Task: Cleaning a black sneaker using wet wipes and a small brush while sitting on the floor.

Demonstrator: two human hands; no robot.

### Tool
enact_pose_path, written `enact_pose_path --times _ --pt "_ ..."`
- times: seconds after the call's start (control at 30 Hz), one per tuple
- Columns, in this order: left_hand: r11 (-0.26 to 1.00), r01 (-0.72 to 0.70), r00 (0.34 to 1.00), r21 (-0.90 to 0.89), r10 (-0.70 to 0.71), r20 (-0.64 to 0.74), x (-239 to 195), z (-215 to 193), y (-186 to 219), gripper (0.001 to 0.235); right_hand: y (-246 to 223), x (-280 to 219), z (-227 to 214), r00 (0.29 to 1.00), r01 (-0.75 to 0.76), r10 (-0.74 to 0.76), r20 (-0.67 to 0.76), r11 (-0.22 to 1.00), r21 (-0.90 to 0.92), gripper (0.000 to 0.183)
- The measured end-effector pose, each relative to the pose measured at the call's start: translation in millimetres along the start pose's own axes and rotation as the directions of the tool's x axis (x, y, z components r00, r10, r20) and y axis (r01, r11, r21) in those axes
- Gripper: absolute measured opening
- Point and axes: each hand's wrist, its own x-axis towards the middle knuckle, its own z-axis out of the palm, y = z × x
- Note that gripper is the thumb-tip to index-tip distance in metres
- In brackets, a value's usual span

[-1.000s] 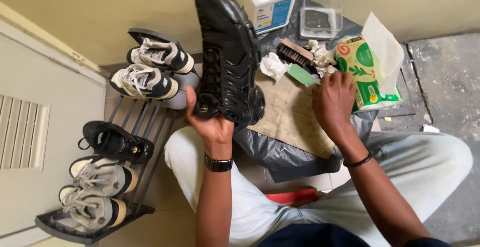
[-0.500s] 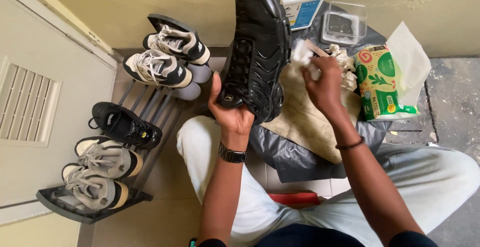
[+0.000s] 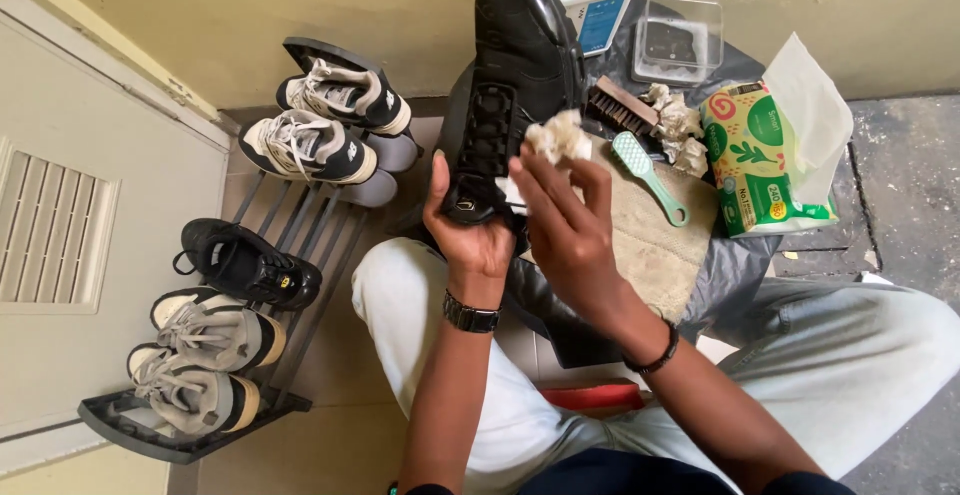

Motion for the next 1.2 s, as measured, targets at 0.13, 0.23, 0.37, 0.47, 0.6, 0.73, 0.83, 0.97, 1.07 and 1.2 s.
enact_pose_path --times 0.13,0.23,0.37,0.47,0.6,0.73,0.83,0.97,1.07,1.2 --pt "0.994 0.069 0.996 0.087 -0.073 0.044 0.7 -1.4 5.4 0.073 -10.5 -23.4 -7.2 0.993 -0.116 0.115 0.017 0.976 0.184 0.04" --pt "0.993 -0.118 0.99 0.019 0.116 0.085 5.3 -11.8 6.1 0.06 -9.0 -24.3 -9.5 0.964 -0.198 0.257 -0.068 0.863 0.464 0.023" --pt "0.99 -0.136 0.985 -0.026 0.138 0.101 1.2 -9.7 -0.1 0.053 1.5 -29.2 -9.4 0.896 -0.392 0.445 0.015 0.771 0.501 0.045" --pt "0.99 -0.139 0.987 -0.02 0.14 0.083 1.6 -8.2 -3.1 0.05 3.3 -29.8 -10.6 0.898 -0.401 0.441 0.012 0.804 0.439 0.041" --pt "0.995 -0.091 0.99 -0.039 0.095 0.108 -1.7 -8.8 -2.7 0.055 -4.8 -28.8 -13.9 0.934 -0.305 0.353 -0.058 0.871 0.385 0.035" --pt "0.998 -0.051 0.99 -0.021 0.053 0.127 1.5 -12.5 0.5 0.056 0.4 -1.3 -25.1 0.95 -0.254 0.303 -0.072 0.887 0.386 0.03" --pt "0.999 -0.039 0.986 0.024 0.034 0.165 2.1 -16.7 -1.3 0.059 11.2 8.0 -15.9 0.989 -0.101 0.131 -0.075 0.943 0.317 0.031" --pt "0.997 0.075 0.98 -0.029 -0.068 0.186 9.6 -28.3 5.7 0.064 7.5 -12.9 -3.8 0.997 -0.07 0.076 -0.021 0.975 0.213 0.039" --pt "0.994 0.107 0.961 0.023 -0.109 0.252 16.8 -43.7 20.5 0.068 -9.0 -32.0 -8.5 0.991 -0.127 0.136 -0.01 0.948 0.29 0.035" --pt "1.0 -0.015 0.977 -0.017 0.018 0.212 14.8 -42.0 14.8 0.062 -11.9 -58.2 -7.6 0.982 -0.178 0.19 -0.004 0.925 0.336 0.029"
